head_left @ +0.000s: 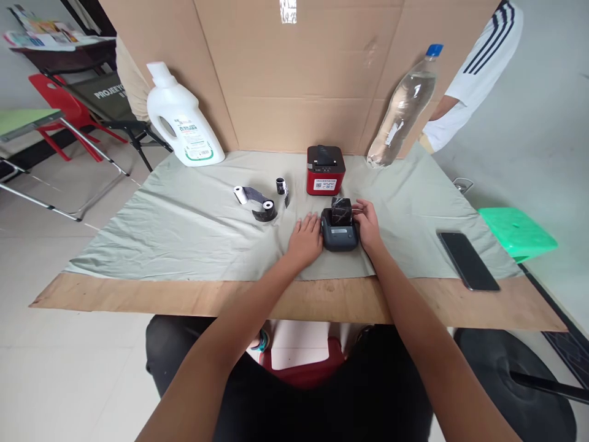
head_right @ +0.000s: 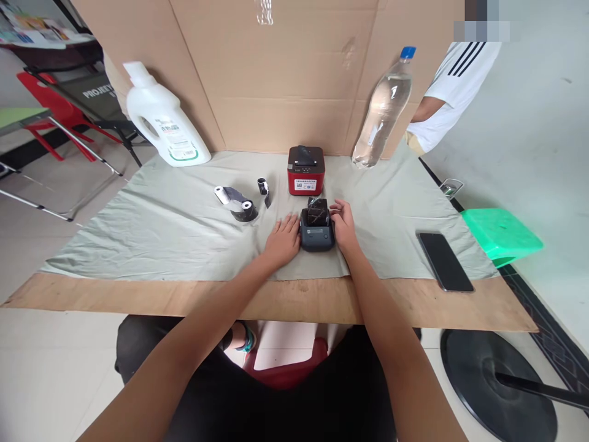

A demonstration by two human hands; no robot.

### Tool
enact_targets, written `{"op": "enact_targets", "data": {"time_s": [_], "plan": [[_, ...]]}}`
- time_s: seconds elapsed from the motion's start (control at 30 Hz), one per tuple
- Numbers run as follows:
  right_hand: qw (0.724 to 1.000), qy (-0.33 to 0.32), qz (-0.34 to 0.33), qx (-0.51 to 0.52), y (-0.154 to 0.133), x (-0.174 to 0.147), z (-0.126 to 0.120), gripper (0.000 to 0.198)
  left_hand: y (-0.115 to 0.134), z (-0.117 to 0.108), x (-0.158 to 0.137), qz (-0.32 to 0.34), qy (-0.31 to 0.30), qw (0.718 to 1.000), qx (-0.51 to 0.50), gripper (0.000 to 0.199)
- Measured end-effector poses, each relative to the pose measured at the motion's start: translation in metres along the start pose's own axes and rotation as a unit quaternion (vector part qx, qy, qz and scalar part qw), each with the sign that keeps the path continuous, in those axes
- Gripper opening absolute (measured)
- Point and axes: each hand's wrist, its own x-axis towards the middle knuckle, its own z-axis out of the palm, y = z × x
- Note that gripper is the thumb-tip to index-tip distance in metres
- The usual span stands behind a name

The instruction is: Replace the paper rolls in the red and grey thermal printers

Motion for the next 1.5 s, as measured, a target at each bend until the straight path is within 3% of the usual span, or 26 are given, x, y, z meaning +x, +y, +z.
{"op": "enact_targets", "data": {"time_s": [0.13,0.4,0.67,1.03,1.3,1.4,1.5], "plan": [[1.0,0.017,-0.004,-0.018,0.002,-0.001,0.0,0.048,0.002,-0.001,-0.002,-0.022,0.009,1.0,0.002,0.059],[0.999,0.041,-0.001,0.012,0.0,-0.002,0.001,0.037,-0.007,-0.023,-0.019,-0.113,-0.052,0.992,0.007,0.069],[0.998,0.06,-0.01,0.006,0.0,0.001,0.006,0.037,-0.024,-0.037,-0.07,-0.103,-0.065,0.987,0.11,0.069],[0.998,0.059,-0.022,-0.019,0.002,-0.005,0.003,0.038,-0.023,-0.036,-0.069,-0.099,-0.064,0.986,0.122,0.07],[0.997,0.026,-0.01,-0.071,-0.009,-0.032,-0.007,0.039,-0.023,-0.037,-0.07,-0.095,-0.056,0.987,0.112,0.069],[0.995,0.0,-0.005,-0.097,-0.013,-0.046,-0.01,0.049,-0.024,-0.036,-0.07,-0.09,-0.05,0.989,0.108,0.068],[0.984,-0.011,0.005,-0.179,-0.02,-0.063,0.0,0.081,-0.025,-0.035,-0.07,-0.086,-0.036,0.99,0.105,0.067]]}}
